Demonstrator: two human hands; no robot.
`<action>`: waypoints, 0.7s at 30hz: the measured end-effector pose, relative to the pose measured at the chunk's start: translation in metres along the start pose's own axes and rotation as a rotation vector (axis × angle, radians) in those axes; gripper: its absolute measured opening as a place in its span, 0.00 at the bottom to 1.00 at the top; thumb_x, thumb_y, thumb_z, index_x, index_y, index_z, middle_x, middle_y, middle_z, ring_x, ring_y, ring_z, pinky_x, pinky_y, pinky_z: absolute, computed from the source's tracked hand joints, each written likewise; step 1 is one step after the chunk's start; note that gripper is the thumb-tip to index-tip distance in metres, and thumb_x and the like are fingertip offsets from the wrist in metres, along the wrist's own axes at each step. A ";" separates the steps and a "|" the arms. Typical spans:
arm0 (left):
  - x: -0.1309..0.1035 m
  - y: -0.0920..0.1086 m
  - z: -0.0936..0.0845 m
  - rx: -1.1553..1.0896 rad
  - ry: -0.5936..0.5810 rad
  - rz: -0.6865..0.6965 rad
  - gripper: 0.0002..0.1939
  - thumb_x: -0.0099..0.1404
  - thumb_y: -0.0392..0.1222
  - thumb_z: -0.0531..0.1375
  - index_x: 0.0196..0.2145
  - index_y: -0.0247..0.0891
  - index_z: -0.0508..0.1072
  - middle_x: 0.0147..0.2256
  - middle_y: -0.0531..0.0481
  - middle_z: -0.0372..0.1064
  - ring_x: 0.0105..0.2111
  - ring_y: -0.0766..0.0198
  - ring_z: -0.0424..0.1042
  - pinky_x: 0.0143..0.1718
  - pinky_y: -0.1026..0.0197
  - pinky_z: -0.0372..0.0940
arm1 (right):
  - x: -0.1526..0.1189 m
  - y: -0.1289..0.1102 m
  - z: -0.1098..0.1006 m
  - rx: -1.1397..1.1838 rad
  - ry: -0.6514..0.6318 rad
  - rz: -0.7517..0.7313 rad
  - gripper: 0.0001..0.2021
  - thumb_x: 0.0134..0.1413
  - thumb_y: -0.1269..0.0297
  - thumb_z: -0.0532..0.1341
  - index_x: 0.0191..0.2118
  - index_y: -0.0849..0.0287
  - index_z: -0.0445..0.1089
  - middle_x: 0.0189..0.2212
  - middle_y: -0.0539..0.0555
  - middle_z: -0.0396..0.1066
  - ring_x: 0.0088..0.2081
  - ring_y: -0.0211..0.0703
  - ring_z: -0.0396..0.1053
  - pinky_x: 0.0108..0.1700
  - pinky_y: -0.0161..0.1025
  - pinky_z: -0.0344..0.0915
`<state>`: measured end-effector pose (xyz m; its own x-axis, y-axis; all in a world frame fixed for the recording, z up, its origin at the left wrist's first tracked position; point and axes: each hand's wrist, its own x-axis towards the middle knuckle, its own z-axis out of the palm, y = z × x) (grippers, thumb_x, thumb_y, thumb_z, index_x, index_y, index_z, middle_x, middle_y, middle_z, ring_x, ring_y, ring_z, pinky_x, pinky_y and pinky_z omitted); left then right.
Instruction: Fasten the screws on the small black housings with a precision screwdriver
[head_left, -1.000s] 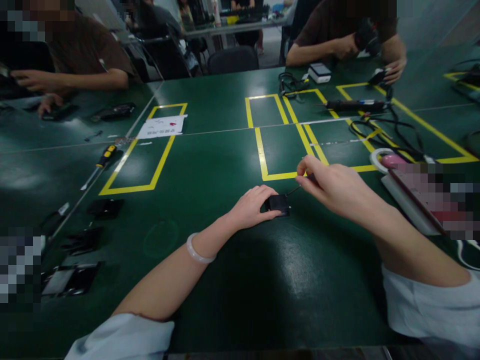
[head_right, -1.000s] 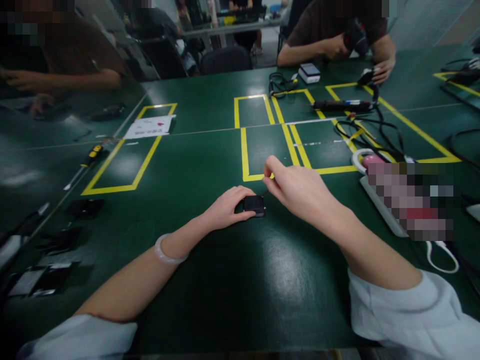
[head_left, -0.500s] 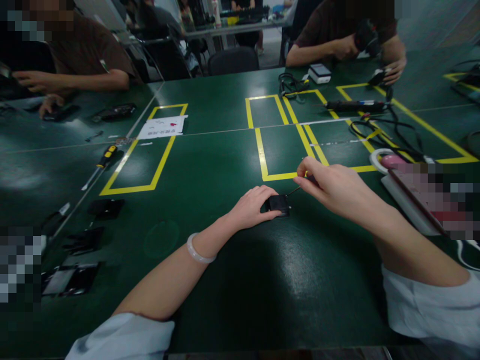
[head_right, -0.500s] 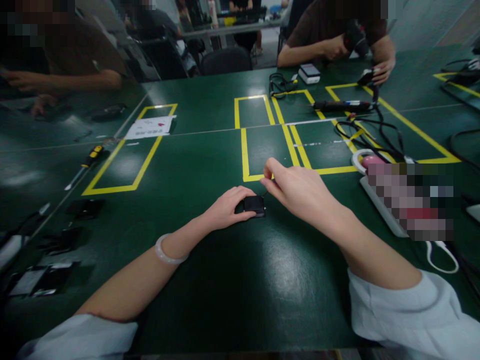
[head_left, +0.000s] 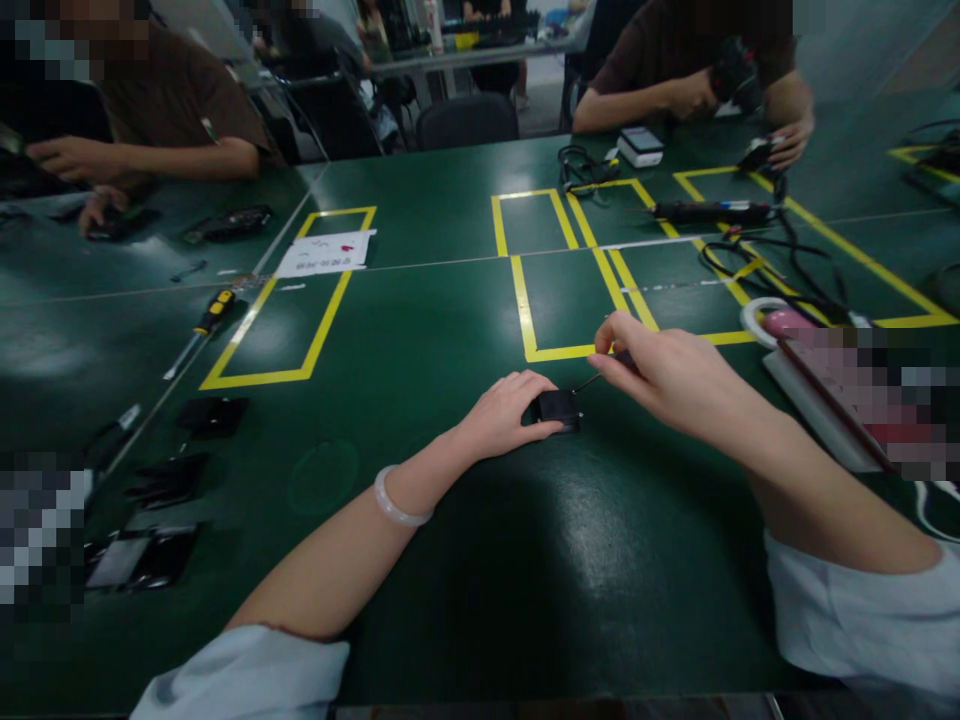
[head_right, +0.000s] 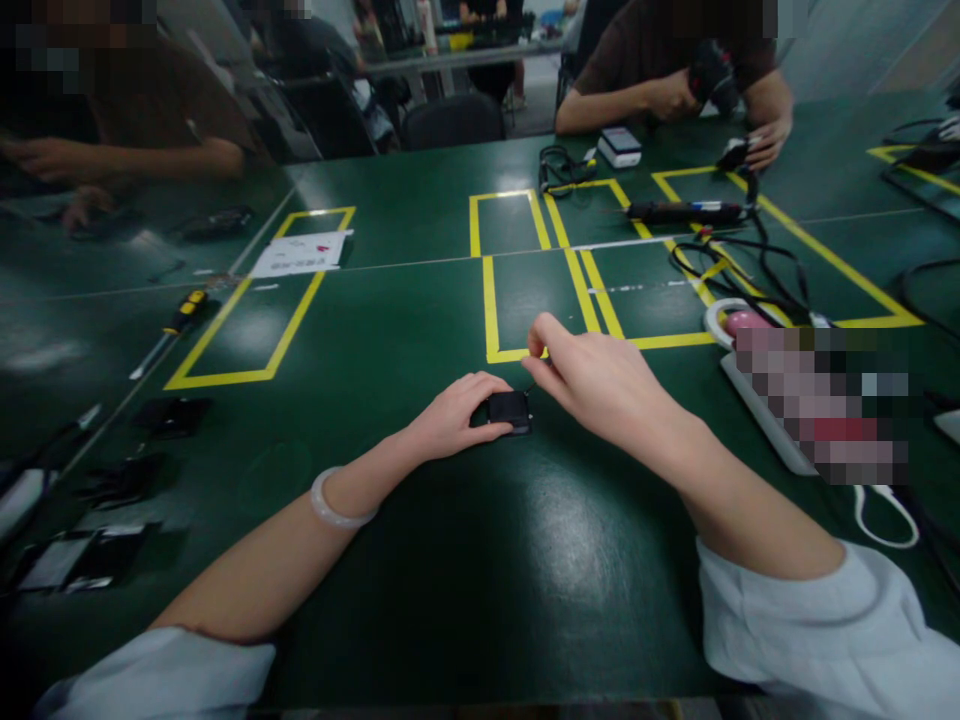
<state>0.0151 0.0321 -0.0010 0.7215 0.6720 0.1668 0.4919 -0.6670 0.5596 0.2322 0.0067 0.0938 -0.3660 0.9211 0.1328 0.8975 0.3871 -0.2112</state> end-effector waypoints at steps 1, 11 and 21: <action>0.000 0.000 0.000 0.000 0.000 0.002 0.22 0.65 0.55 0.58 0.50 0.39 0.66 0.47 0.44 0.68 0.47 0.55 0.67 0.50 0.53 0.62 | 0.000 0.000 0.000 0.007 0.004 -0.003 0.11 0.63 0.57 0.49 0.44 0.56 0.61 0.31 0.54 0.75 0.31 0.46 0.71 0.30 0.37 0.53; 0.000 0.000 -0.001 -0.010 -0.008 -0.001 0.21 0.65 0.55 0.57 0.50 0.39 0.65 0.47 0.44 0.67 0.48 0.54 0.66 0.50 0.52 0.62 | 0.000 0.001 0.000 0.030 0.021 -0.036 0.08 0.61 0.60 0.52 0.43 0.56 0.61 0.28 0.51 0.73 0.29 0.44 0.70 0.28 0.37 0.52; 0.000 0.000 -0.002 -0.001 -0.010 -0.006 0.21 0.65 0.54 0.57 0.50 0.39 0.66 0.47 0.44 0.67 0.47 0.54 0.67 0.49 0.52 0.62 | 0.000 -0.001 0.000 -0.013 0.050 -0.010 0.10 0.64 0.57 0.49 0.43 0.56 0.62 0.26 0.51 0.72 0.27 0.44 0.68 0.28 0.37 0.51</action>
<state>0.0142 0.0321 0.0003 0.7234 0.6727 0.1554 0.4955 -0.6625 0.5617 0.2308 0.0060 0.0936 -0.3626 0.9139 0.1827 0.8972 0.3953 -0.1970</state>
